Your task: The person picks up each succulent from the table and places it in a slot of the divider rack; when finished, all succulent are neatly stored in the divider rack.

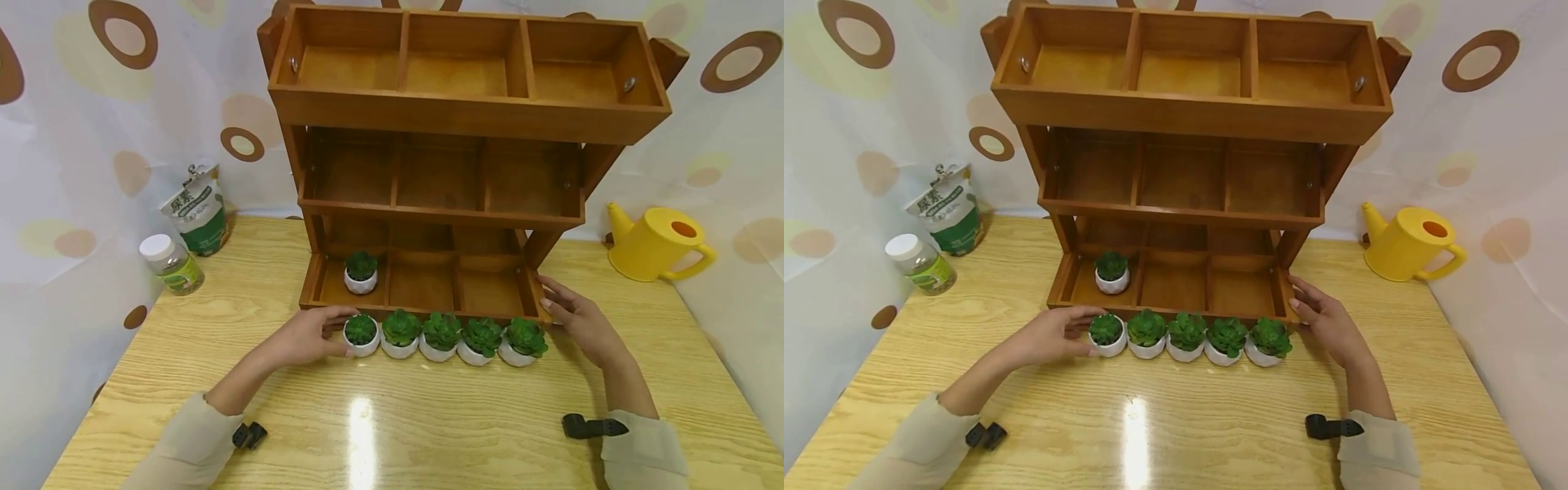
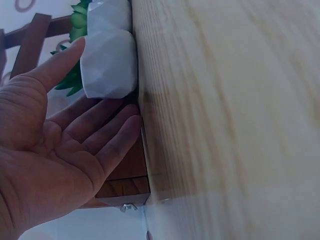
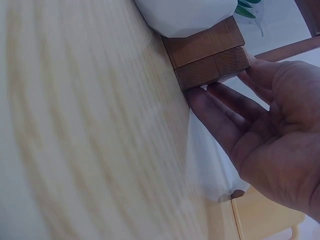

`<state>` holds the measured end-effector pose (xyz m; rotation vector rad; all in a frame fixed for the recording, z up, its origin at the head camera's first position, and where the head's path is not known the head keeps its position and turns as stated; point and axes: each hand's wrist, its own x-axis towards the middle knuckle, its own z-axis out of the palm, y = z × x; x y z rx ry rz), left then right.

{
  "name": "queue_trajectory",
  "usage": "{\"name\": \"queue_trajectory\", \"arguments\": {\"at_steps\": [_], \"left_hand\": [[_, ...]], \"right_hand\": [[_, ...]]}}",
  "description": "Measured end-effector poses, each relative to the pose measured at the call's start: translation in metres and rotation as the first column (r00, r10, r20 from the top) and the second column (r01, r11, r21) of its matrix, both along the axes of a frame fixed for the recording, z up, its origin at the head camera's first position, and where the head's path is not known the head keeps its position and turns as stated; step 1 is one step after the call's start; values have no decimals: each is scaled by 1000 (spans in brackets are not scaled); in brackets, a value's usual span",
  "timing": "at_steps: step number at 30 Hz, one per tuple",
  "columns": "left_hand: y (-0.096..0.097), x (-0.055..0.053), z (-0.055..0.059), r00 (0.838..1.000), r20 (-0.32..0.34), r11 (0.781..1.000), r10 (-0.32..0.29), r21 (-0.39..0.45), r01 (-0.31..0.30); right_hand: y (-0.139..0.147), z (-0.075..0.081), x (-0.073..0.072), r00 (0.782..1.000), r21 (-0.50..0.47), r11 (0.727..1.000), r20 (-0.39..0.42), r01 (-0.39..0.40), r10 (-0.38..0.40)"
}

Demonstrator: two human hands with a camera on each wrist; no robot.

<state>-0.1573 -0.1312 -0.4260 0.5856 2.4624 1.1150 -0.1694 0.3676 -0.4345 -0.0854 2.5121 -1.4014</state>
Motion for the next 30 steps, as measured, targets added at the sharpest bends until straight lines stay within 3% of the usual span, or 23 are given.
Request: {"name": "queue_trajectory", "arguments": {"at_steps": [9,18,30], "left_hand": [[5,-2,-3,1000,1,999,-6,-32,6],[8,-4,-3,999,-40,998,-28,-65,25],[9,0,0,998,-60,997,-25,-69,21]], "right_hand": [[-1,0,-1,1000,6,1000,1,-3,3],[2,-2,-2,1000,12,1000,9,-5,5],[2,-3,-2,1000,-9,1000,0,-10,10]]}}
